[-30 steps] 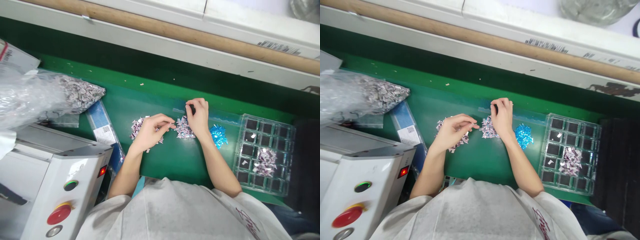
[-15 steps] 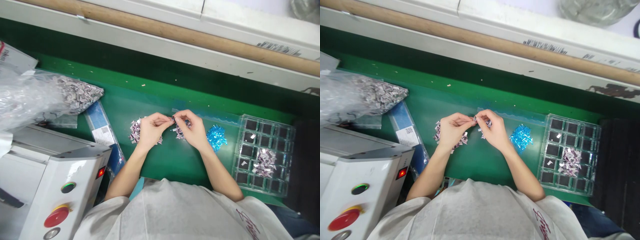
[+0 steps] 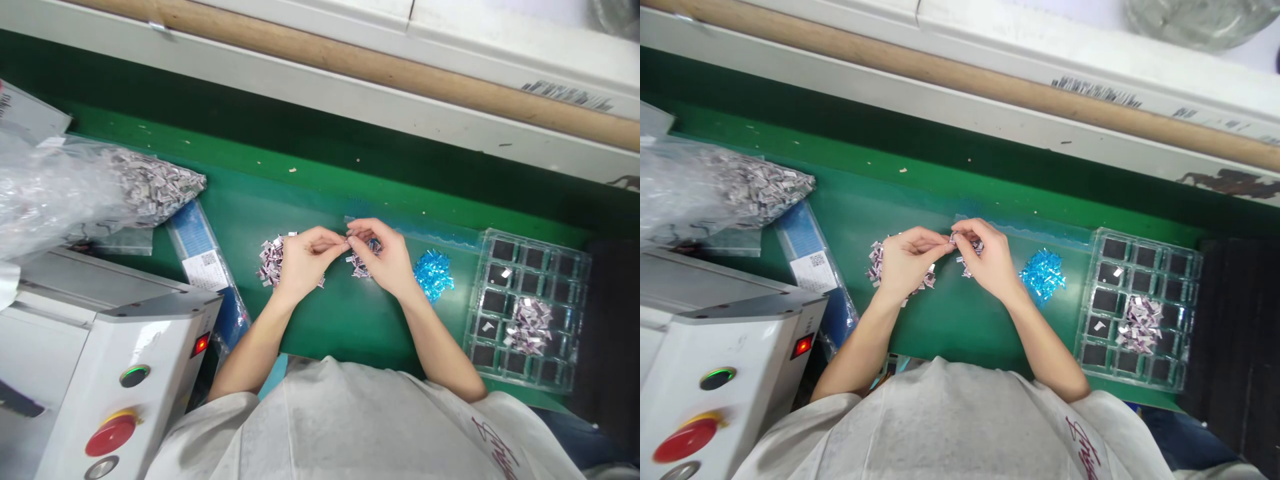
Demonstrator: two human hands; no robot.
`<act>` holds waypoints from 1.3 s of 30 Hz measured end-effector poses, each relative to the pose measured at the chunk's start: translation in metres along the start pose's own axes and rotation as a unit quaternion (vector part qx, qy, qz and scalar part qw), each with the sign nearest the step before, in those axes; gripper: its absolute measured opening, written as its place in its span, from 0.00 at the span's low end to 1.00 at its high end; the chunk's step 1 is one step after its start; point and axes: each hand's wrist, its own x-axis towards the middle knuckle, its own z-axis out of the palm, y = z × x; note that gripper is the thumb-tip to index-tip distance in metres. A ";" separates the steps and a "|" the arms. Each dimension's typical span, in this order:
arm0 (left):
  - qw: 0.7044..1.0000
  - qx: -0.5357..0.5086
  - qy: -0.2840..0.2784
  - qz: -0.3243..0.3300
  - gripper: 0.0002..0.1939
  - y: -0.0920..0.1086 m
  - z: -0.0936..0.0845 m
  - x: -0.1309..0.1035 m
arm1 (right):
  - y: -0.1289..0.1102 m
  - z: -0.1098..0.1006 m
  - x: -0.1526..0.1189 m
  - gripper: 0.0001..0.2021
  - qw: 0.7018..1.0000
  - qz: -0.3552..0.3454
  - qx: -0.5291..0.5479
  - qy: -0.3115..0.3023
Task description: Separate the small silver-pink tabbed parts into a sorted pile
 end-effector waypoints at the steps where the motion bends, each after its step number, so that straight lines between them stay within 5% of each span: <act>1: 1.000 0.003 -0.007 -0.002 0.11 -0.001 0.000 0.000 | 0.001 -0.001 0.000 0.07 1.000 -0.001 0.004 -0.008; 6: 0.989 0.122 -0.056 0.056 0.11 0.008 -0.019 0.004 | 0.002 -0.008 0.001 0.13 0.999 -0.018 -0.018 -0.028; 10: 0.917 0.335 -0.141 0.167 0.13 0.024 -0.051 0.009 | 0.006 -0.015 0.003 0.13 0.996 0.018 -0.079 -0.048; 13: 0.857 0.438 -0.220 0.158 0.11 0.029 -0.064 0.006 | 0.009 -0.018 0.005 0.15 0.987 0.015 -0.145 -0.070; 16: 0.832 0.480 -0.239 0.142 0.07 0.027 -0.064 0.003 | 0.011 -0.017 0.008 0.13 0.983 -0.006 -0.181 -0.042; 21: 0.834 0.464 -0.252 0.160 0.02 0.022 -0.063 0.003 | 0.018 -0.016 0.014 0.09 0.975 -0.012 -0.218 0.050; 24: 0.838 0.452 -0.258 0.167 0.09 0.023 -0.063 0.005 | 0.029 -0.017 0.018 0.12 0.960 -0.010 -0.265 0.090; 29: 0.874 0.404 -0.223 0.153 0.13 0.029 -0.056 0.004 | 0.042 -0.016 0.025 0.20 0.949 -0.009 -0.307 0.076; 39: 0.916 0.332 -0.174 0.142 0.10 0.032 -0.048 0.004 | 0.037 -0.010 0.028 0.09 0.955 -0.002 -0.271 0.117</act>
